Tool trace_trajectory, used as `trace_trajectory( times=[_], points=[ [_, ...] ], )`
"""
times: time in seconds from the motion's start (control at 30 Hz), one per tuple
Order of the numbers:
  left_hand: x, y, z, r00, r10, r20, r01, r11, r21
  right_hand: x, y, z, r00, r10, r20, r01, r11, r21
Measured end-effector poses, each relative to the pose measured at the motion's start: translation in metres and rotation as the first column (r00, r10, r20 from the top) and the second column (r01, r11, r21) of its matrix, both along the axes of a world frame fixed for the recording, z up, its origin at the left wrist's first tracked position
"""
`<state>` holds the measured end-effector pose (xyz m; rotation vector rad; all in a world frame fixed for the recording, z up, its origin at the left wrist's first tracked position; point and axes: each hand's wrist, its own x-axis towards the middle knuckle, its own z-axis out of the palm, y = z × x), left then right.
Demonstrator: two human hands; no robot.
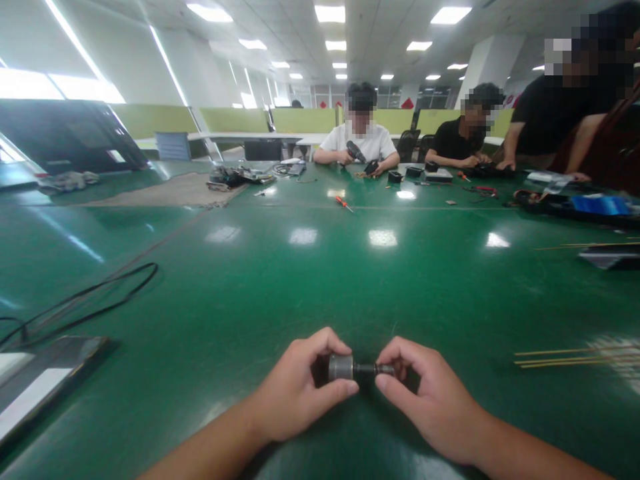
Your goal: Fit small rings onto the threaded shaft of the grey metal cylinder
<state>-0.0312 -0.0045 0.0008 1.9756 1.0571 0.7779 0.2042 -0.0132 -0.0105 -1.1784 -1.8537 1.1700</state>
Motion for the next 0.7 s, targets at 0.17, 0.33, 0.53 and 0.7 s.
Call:
trace_trajectory(
  times=[0.17, 0.33, 0.53, 0.7],
  points=[
    [-0.0006, 0.0007, 0.0007, 1.0, 0.001, 0.008, -0.001, 1.0, -0.003, -0.0012, 0.0014, 0.0002, 1.0, 0.0, -0.001, 0.0, 1.0, 0.0],
    [-0.0001, 0.0004, 0.0015, 1.0, 0.0, 0.008, 0.0, 1.0, -0.02, -0.0015, 0.0015, 0.0006, 1.0, 0.004, 0.002, -0.004, 1.0, -0.012],
    [-0.0002, 0.0004, 0.0006, 1.0, -0.003, 0.001, 0.003, 1.0, -0.018, -0.001, 0.0012, 0.0005, 1.0, 0.003, 0.008, -0.003, 1.0, 0.0],
    [-0.0009, 0.0006, 0.0016, 1.0, 0.005, 0.009, -0.005, 1.0, -0.023, -0.0009, 0.0015, 0.0006, 1.0, -0.001, 0.008, 0.001, 1.0, 0.003]
  ],
)
